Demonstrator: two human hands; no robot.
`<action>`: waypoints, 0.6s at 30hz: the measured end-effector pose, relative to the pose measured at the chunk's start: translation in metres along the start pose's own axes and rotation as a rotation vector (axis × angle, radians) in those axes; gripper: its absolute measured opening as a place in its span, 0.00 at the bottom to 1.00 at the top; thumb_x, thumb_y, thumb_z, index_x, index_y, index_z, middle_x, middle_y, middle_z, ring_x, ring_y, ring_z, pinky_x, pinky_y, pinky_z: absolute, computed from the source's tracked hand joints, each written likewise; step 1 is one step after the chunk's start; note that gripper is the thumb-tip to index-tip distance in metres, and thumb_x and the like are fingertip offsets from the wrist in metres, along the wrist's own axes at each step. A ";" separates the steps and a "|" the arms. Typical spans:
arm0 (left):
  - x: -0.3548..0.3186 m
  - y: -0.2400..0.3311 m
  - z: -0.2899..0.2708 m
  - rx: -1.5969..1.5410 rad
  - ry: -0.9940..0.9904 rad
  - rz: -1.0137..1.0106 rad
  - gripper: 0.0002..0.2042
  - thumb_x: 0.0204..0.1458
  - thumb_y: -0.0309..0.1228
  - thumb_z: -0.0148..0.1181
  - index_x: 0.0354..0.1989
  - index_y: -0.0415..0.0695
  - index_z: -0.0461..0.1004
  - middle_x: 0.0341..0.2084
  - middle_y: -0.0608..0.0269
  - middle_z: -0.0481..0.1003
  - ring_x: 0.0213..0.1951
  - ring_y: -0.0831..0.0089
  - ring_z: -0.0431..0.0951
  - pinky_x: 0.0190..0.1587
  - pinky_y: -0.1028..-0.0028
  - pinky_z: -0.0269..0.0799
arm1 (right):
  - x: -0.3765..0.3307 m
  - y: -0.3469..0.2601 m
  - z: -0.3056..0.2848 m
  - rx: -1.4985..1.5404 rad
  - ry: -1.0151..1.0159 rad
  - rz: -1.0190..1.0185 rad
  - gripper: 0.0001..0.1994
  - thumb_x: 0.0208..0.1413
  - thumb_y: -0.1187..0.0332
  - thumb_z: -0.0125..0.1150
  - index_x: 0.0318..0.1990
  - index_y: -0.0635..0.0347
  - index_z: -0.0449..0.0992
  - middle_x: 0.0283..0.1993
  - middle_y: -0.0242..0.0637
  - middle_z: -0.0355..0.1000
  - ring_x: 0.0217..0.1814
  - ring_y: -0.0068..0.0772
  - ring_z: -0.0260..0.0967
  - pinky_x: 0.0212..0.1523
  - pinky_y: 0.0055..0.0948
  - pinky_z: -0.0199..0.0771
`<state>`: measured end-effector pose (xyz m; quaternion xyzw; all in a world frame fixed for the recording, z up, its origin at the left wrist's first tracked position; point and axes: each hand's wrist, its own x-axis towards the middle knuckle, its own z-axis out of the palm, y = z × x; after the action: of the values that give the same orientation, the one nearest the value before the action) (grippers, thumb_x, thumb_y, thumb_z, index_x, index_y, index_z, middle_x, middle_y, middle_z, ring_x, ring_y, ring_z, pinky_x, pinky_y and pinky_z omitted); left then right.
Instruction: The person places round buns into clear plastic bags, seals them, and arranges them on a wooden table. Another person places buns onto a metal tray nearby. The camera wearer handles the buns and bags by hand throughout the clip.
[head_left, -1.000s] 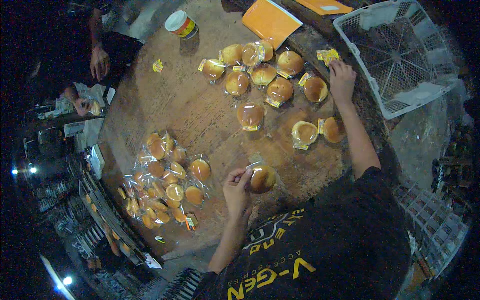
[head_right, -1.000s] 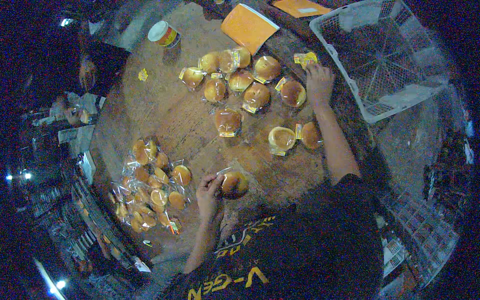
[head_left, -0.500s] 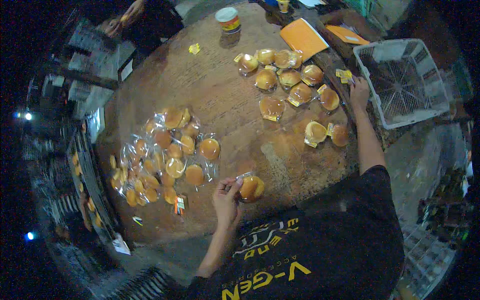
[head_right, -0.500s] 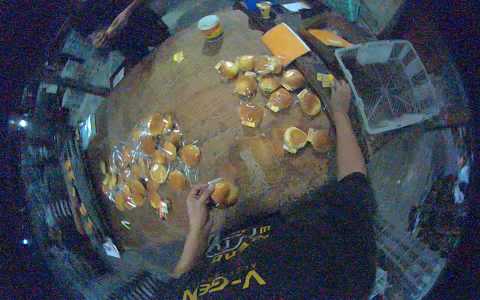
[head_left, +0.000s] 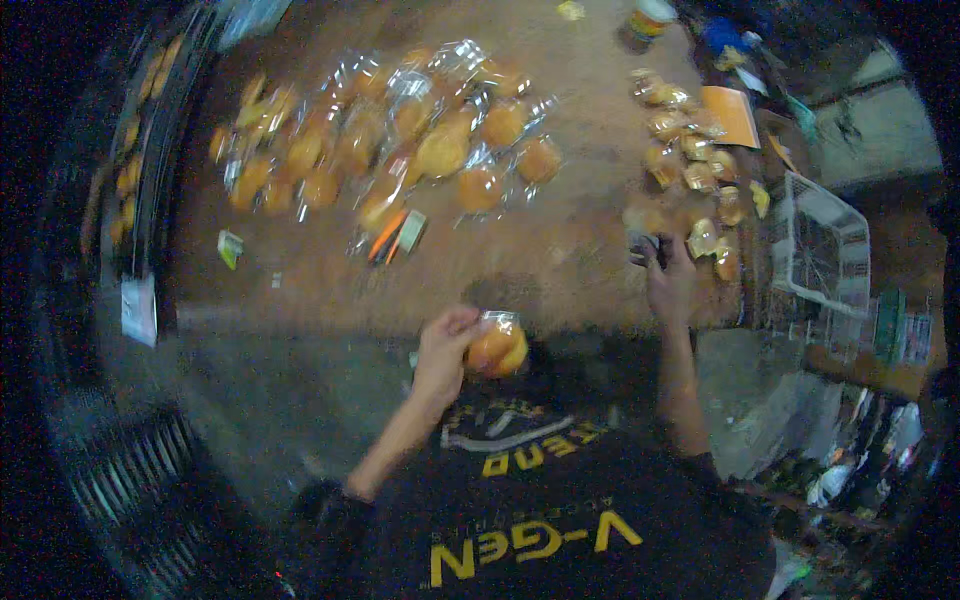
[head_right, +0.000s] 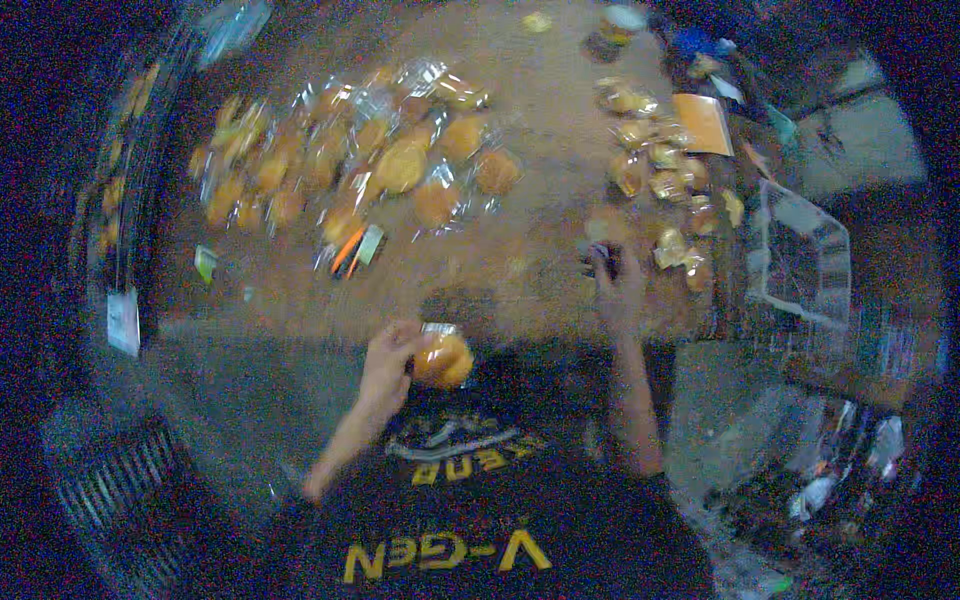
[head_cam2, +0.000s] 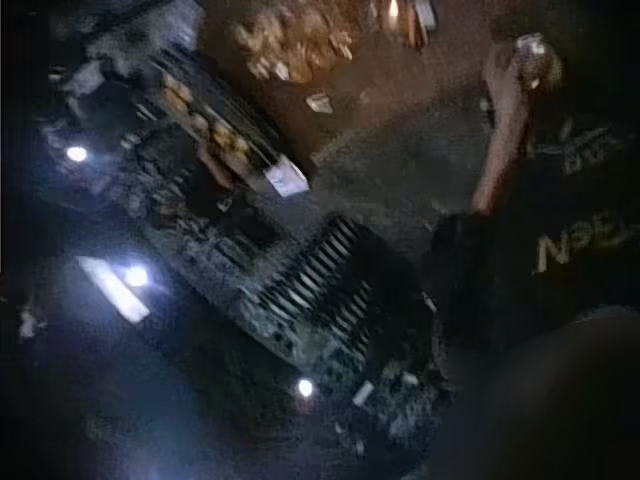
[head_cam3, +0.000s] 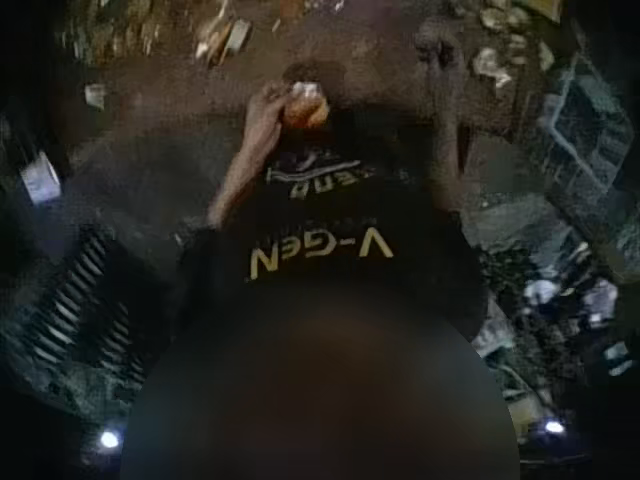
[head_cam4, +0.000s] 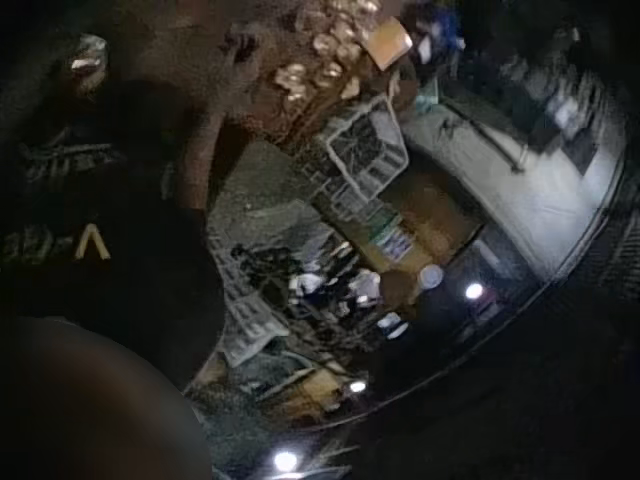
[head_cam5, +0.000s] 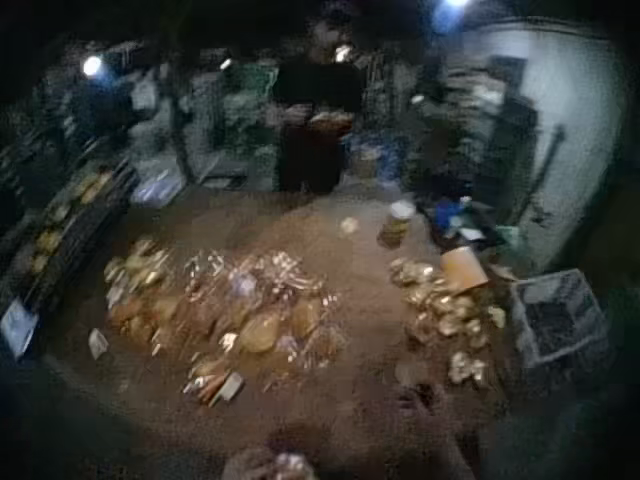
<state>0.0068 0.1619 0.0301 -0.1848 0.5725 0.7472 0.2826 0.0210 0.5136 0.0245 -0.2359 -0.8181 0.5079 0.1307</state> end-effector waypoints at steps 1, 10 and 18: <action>-0.010 -0.008 -0.021 -0.093 -0.029 -0.040 0.08 0.53 0.22 0.67 0.40 0.40 0.76 0.36 0.63 0.78 0.40 0.75 0.78 0.47 0.74 0.74 | -0.038 -0.018 0.031 0.081 -0.031 -0.010 0.13 0.65 0.71 0.60 0.55 0.64 0.76 0.47 0.39 0.79 0.46 0.26 0.77 0.49 0.27 0.78; -0.062 0.001 -0.133 -0.386 -0.125 -0.071 0.07 0.57 0.20 0.63 0.43 0.38 0.75 0.37 0.61 0.80 0.39 0.75 0.80 0.46 0.75 0.77 | -0.169 -0.147 0.190 -0.019 -0.691 -0.138 0.17 0.61 0.78 0.59 0.58 0.61 0.77 0.56 0.41 0.78 0.57 0.29 0.75 0.61 0.30 0.71; -0.076 -0.006 -0.187 -0.541 0.054 0.055 0.07 0.58 0.21 0.61 0.44 0.37 0.74 0.38 0.60 0.78 0.40 0.76 0.79 0.42 0.77 0.77 | -0.177 -0.173 0.257 0.147 -1.078 -0.022 0.15 0.56 0.73 0.66 0.51 0.63 0.81 0.55 0.41 0.79 0.58 0.34 0.75 0.63 0.34 0.70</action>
<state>0.0607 -0.0327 0.0194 -0.2578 0.3644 0.8751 0.1870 0.0117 0.1595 0.0675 0.0763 -0.7338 0.6114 -0.2862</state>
